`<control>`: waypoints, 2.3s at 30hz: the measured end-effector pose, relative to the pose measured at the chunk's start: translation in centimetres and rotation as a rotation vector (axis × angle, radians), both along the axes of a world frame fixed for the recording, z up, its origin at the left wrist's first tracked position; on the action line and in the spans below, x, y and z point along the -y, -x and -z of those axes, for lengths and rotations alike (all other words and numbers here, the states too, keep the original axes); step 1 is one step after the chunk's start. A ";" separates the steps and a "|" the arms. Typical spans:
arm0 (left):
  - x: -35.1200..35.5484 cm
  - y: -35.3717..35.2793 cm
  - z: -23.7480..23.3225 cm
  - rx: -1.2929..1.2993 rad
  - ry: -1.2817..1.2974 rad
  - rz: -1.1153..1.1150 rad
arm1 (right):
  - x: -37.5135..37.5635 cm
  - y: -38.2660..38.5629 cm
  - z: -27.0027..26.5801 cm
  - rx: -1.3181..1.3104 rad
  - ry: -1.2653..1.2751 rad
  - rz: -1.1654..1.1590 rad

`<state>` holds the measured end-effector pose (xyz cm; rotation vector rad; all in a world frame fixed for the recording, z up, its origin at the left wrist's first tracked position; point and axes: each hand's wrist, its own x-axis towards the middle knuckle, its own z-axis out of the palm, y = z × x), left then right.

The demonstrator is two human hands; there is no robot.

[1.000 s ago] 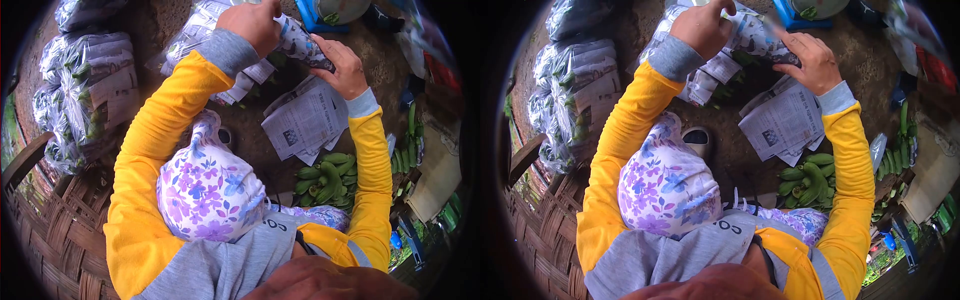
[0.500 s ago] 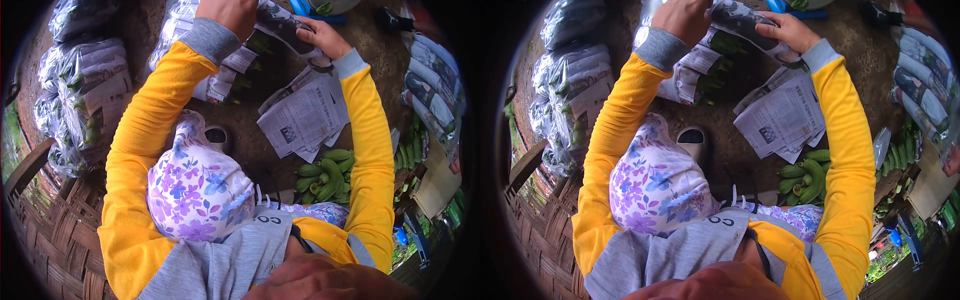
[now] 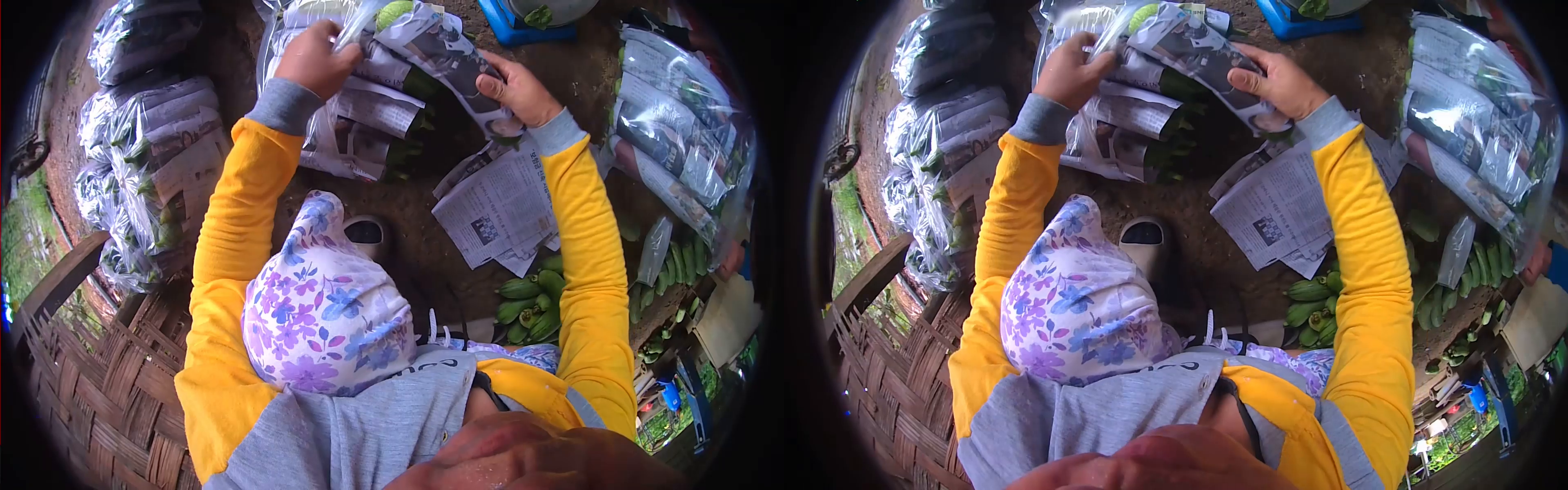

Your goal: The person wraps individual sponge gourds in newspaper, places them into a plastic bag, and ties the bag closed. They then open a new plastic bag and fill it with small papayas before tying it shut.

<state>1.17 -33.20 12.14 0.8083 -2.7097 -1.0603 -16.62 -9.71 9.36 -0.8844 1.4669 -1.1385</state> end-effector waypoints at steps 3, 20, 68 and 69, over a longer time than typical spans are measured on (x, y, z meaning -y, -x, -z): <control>-2.1 0.2 -0.6 -0.018 0.058 0.096 | -1.0 -3.0 -0.1 0.151 0.054 0.138; -8.0 -1.9 -4.6 -0.169 -0.021 0.416 | -10.1 -18.1 -1.1 -0.399 0.076 0.528; -12.6 -4.8 -3.8 -0.255 0.212 0.237 | -5.2 -20.2 -0.9 0.117 0.199 0.838; -12.2 -4.5 -3.5 -0.274 0.209 0.206 | -4.8 -19.6 -1.1 0.125 0.208 0.826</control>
